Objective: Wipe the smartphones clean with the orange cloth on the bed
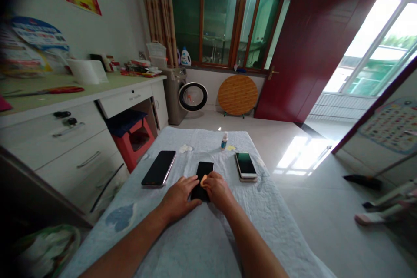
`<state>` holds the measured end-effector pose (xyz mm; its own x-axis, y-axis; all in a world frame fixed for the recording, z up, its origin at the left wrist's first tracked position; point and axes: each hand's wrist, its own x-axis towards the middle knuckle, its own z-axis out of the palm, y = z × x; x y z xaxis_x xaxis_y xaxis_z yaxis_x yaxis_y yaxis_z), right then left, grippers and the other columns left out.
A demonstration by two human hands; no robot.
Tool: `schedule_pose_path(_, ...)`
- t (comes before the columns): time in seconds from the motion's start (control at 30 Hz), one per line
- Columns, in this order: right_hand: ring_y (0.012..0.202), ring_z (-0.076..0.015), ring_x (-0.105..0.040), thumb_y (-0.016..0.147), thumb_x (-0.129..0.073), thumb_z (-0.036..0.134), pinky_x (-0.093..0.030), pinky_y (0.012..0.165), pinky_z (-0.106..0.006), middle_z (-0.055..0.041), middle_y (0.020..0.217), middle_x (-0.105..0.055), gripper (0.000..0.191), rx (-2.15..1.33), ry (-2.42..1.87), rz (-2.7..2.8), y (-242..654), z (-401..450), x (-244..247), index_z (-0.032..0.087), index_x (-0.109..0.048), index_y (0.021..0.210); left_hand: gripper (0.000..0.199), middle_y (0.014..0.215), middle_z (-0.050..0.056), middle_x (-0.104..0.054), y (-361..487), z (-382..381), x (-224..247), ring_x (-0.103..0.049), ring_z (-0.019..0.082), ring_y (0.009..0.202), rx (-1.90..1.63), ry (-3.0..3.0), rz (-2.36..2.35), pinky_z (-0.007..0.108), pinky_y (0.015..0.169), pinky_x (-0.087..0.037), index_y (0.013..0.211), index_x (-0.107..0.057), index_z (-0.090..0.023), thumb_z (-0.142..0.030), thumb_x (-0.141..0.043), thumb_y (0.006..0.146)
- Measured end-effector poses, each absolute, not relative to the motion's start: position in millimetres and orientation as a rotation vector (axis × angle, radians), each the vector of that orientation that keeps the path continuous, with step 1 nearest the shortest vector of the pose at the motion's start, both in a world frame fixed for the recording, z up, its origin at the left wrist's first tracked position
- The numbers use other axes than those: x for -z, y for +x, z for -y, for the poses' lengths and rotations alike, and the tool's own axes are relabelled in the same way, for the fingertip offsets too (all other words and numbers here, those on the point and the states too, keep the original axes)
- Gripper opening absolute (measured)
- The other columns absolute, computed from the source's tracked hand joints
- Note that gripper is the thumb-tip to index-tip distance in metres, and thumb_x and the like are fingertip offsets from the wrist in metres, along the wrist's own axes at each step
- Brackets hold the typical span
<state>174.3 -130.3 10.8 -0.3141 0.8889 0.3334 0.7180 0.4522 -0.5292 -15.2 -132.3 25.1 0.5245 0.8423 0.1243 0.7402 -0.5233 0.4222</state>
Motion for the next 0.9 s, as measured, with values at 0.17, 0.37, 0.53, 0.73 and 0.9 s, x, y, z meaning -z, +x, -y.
schedule_pose_path(0.17,0.085,-0.0132,-0.059,0.084,-0.054,0.008,-0.042,0.078,-0.022,-0.0048,0.091,-0.065,0.021,-0.278,-1.429,2.153,178.0,93.6,-12.5,0.018,-0.072,0.081,0.057,0.138,0.01,-0.055,-15.1,133.8,-31.4,-0.049,0.03,0.124,-0.424,2.456,-1.31,0.041,0.107,-0.039,0.128,-0.059,-0.017,-0.04,-0.068,0.076)
schedule_pose_path(0.37,0.079,-0.0147,-0.058,0.087,-0.051,0.011,-0.04,0.078,-0.025,-0.0048,0.08,-0.067,0.024,-0.172,-1.587,2.108,176.4,55.4,-12.3,0.017,-0.072,0.077,0.059,0.141,0.012,-0.052,-15.0,135.4,-31.8,-0.048,0.031,0.125,-0.398,2.472,-1.307,0.042,0.108,-0.037,0.131,-0.056,-0.014,-0.04,-0.067,0.078)
schedule_pose_path(0.53,0.082,-0.0167,-0.057,0.091,-0.049,0.015,-0.039,0.077,-0.026,-0.0065,0.084,-0.066,0.024,-0.107,-1.711,1.998,169.4,53.9,-4.0,0.018,-0.073,0.085,0.06,0.141,0.012,-0.052,-14.5,136.8,-29.0,-0.048,0.031,0.124,-0.417,2.49,-1.325,0.042,0.108,-0.037,0.133,-0.055,-0.015,-0.04,-0.066,0.079)
schedule_pose_path(0.73,0.083,-0.0156,-0.054,0.093,-0.048,0.019,-0.039,0.077,-0.025,-0.0061,0.089,-0.063,0.025,-0.163,-1.689,2.057,168.1,73.9,-11.6,0.02,-0.073,0.095,0.06,0.141,0.01,-0.052,-12.3,141.3,-27.9,-0.048,0.031,0.124,-0.439,2.494,-1.37,0.043,0.108,-0.037,0.133,-0.055,-0.015,-0.041,-0.065,0.08)
schedule_pose_path(0.9,0.079,-0.0127,-0.057,0.084,-0.054,0.009,-0.041,0.074,-0.022,-0.0053,0.088,-0.063,0.024,-0.472,-1.594,2.174,177.9,92.9,-31.0,0.018,-0.075,0.091,0.06,0.142,0.009,-0.052,-10.9,143.3,-28.0,-0.048,0.031,0.124,-0.439,2.496,-1.399,0.043,0.107,-0.038,0.133,-0.054,-0.015,-0.041,-0.064,0.08)
